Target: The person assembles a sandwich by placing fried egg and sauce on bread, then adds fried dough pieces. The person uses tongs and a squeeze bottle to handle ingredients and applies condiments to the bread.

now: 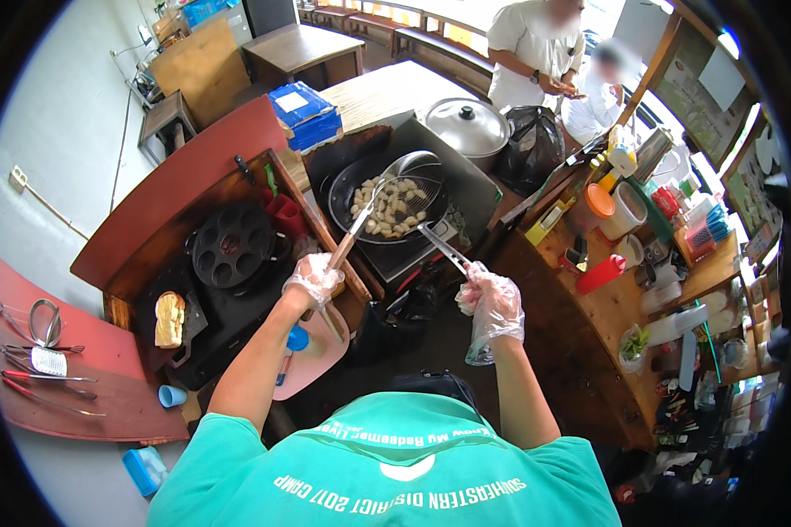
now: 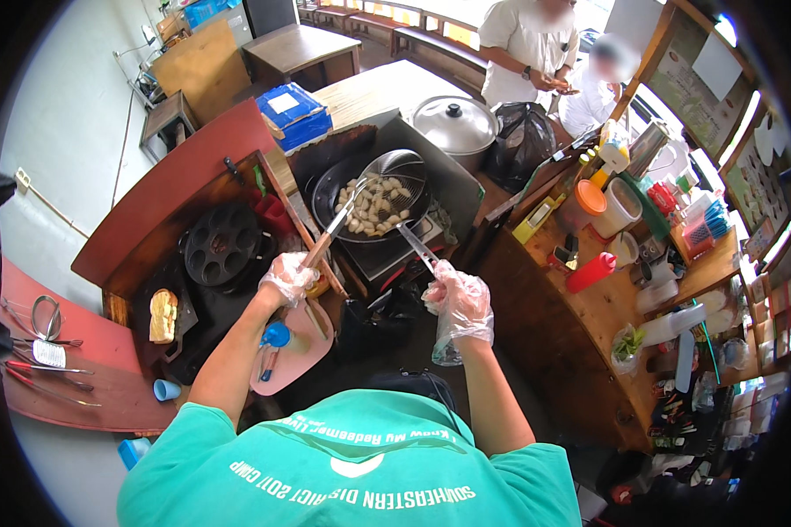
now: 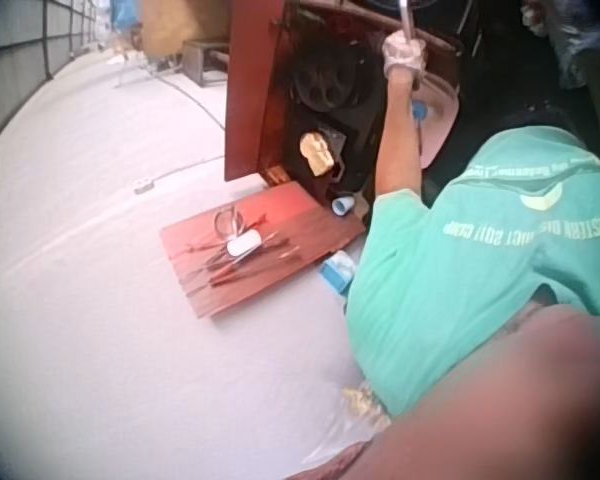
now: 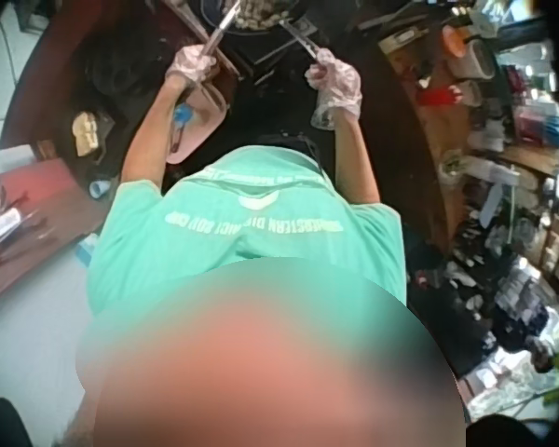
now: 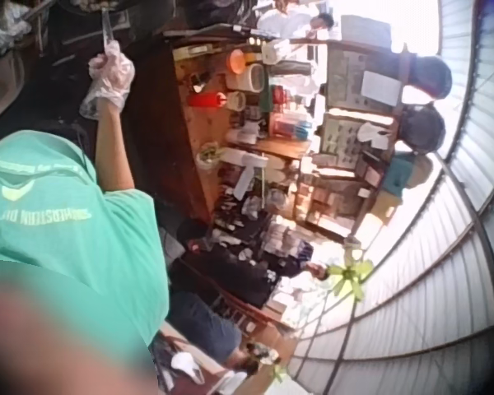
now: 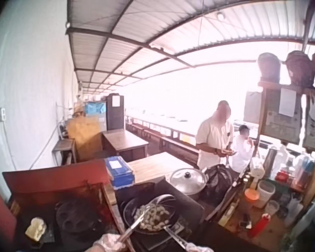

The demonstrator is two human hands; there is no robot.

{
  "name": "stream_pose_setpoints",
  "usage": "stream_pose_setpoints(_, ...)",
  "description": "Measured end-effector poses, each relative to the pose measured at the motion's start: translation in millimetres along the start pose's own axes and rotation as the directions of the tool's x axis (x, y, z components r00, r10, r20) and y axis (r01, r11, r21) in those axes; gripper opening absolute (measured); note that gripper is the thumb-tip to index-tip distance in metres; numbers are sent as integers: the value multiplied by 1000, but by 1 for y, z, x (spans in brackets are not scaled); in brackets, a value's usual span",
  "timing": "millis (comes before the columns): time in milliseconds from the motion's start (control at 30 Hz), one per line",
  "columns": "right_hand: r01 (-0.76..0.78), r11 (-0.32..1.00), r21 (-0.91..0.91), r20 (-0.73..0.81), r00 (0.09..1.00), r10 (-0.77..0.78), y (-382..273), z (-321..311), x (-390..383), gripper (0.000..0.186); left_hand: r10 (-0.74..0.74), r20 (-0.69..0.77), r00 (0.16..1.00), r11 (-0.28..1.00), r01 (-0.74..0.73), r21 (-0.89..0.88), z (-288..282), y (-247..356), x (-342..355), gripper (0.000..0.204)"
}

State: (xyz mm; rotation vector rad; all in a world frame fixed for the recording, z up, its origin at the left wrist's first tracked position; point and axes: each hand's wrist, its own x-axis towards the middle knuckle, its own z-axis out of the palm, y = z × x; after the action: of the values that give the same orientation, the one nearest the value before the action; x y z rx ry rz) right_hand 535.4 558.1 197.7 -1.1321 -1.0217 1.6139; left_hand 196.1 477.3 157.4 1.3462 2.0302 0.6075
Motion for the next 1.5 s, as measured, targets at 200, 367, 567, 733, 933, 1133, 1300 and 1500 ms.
stream_pose_setpoints(200,-45,999,-10,13,999,45,4,-4,4,21,113,-126,986,989,-100,107,-1,-8,5,22)
stream_pose_setpoints(367,26,999,-33,-1,1000,-26,16,-13,9,24,36,-261,965,998,-46,-33,-9,-23,20,20)
stream_pose_setpoints(567,160,984,-72,34,987,-158,24,-16,10,26,146,-412,900,937,8,350,-23,-34,40,23)
stream_pose_setpoints(733,92,989,-118,24,996,-90,25,-15,11,30,108,-402,909,935,45,353,-20,-40,40,23)
stream_pose_setpoints(933,99,987,-128,33,995,-96,34,-14,14,31,104,-407,907,934,52,354,-14,-45,43,22)
stream_pose_setpoints(1133,75,993,-90,35,997,-73,44,-7,19,31,169,-363,916,936,-34,351,-15,-52,38,24)
stream_pose_setpoints(1300,-57,982,-179,9,998,59,37,1,13,37,130,-405,905,932,28,361,-20,-43,30,25)
stream_pose_setpoints(1500,-1,981,-195,39,999,9,38,3,9,37,145,-353,924,910,16,415,-17,-25,15,24)
